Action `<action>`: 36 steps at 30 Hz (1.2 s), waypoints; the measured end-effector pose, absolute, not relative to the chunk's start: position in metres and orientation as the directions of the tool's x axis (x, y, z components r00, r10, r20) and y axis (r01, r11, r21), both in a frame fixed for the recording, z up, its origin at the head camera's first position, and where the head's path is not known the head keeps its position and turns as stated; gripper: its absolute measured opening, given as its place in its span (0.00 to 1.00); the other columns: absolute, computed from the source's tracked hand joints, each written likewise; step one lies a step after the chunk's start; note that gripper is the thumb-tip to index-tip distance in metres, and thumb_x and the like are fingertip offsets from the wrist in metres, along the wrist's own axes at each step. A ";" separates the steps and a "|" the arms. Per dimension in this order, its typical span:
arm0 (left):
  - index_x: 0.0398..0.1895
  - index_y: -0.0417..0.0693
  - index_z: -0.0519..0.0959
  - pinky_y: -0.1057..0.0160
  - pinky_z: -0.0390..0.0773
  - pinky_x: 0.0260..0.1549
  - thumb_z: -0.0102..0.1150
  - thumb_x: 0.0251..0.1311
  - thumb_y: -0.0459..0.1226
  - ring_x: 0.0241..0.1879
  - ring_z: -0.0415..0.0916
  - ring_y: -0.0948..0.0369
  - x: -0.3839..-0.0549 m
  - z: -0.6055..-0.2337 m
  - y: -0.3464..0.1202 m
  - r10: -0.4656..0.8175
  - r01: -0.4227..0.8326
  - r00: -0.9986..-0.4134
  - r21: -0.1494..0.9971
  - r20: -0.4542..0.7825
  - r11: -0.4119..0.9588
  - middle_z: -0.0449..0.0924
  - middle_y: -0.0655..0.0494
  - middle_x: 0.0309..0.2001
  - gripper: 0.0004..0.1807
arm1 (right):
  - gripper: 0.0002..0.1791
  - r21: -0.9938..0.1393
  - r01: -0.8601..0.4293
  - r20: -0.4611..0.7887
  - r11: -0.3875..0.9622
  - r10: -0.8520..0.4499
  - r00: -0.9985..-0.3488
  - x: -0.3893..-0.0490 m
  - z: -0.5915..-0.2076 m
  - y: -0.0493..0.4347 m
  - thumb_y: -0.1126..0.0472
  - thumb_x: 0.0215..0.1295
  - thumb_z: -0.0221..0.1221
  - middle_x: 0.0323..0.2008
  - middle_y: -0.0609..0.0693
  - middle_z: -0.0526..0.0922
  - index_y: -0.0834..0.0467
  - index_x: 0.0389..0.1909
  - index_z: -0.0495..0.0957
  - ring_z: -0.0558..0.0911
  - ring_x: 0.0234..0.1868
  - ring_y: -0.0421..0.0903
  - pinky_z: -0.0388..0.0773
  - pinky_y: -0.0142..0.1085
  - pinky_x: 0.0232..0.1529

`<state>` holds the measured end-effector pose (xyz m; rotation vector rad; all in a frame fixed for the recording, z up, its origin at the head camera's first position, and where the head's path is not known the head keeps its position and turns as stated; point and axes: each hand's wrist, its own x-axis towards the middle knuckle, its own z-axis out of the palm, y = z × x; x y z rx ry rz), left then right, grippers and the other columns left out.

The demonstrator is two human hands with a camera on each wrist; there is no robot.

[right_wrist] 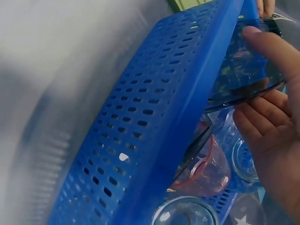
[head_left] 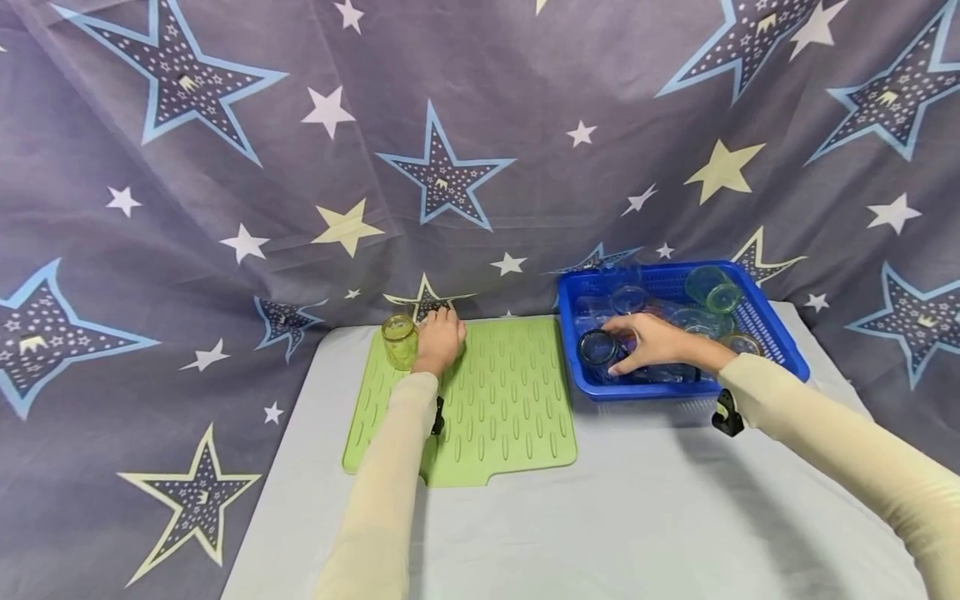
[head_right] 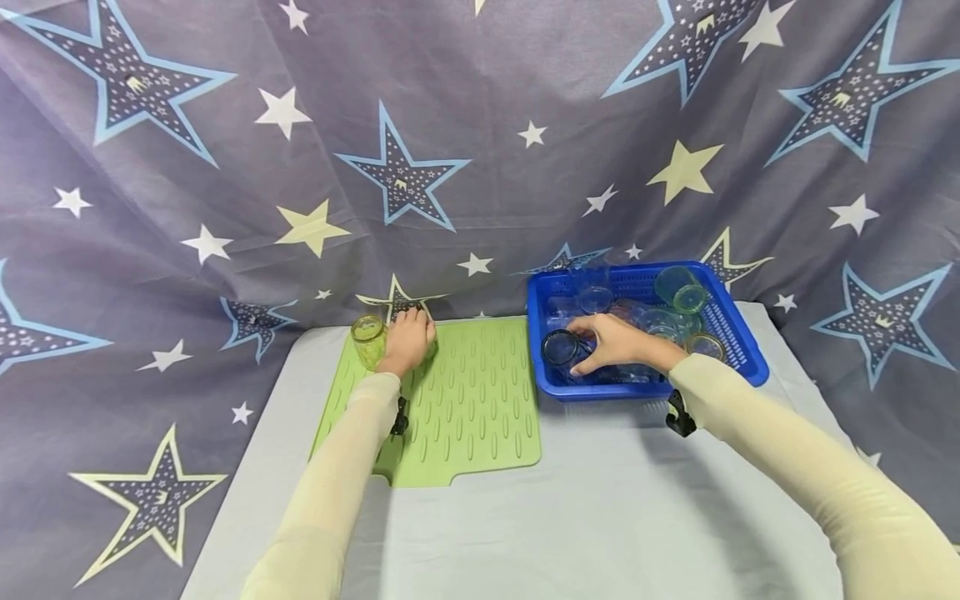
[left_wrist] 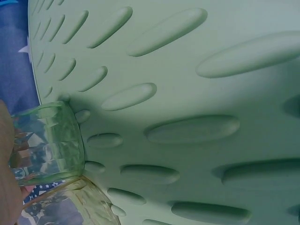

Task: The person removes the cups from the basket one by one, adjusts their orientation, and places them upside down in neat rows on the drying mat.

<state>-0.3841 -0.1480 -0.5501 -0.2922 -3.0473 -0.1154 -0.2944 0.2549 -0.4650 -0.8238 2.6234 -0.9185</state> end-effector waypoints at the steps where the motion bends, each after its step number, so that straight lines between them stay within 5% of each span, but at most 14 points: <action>1: 0.64 0.39 0.71 0.41 0.72 0.63 0.33 0.80 0.47 0.64 0.69 0.44 -0.384 -0.550 -0.148 0.187 0.193 -0.978 0.066 0.091 0.979 0.73 0.42 0.62 0.25 | 0.43 -0.641 -0.424 -0.038 0.640 -0.578 -0.815 -0.294 -0.465 0.255 0.54 0.51 0.78 0.60 0.69 0.80 0.71 0.65 0.73 0.81 0.59 0.65 0.79 0.56 0.58; 26: 0.54 0.36 0.78 0.44 0.81 0.50 0.49 0.76 0.41 0.53 0.76 0.44 -0.385 -0.553 -0.153 0.197 0.219 -0.950 0.068 0.243 0.973 0.79 0.40 0.50 0.17 | 0.37 -0.710 -0.311 0.043 0.632 -0.402 -0.915 -0.289 -0.467 0.248 0.53 0.53 0.75 0.50 0.61 0.85 0.65 0.61 0.77 0.84 0.51 0.56 0.81 0.54 0.55; 36: 0.54 0.37 0.77 0.45 0.80 0.53 0.42 0.78 0.44 0.54 0.75 0.44 -0.386 -0.555 -0.152 0.213 0.226 -0.951 0.033 0.226 0.974 0.79 0.41 0.51 0.21 | 0.41 -0.755 -0.259 0.047 0.602 -0.345 -0.937 -0.286 -0.459 0.254 0.55 0.56 0.73 0.58 0.68 0.79 0.69 0.67 0.70 0.79 0.59 0.63 0.76 0.58 0.62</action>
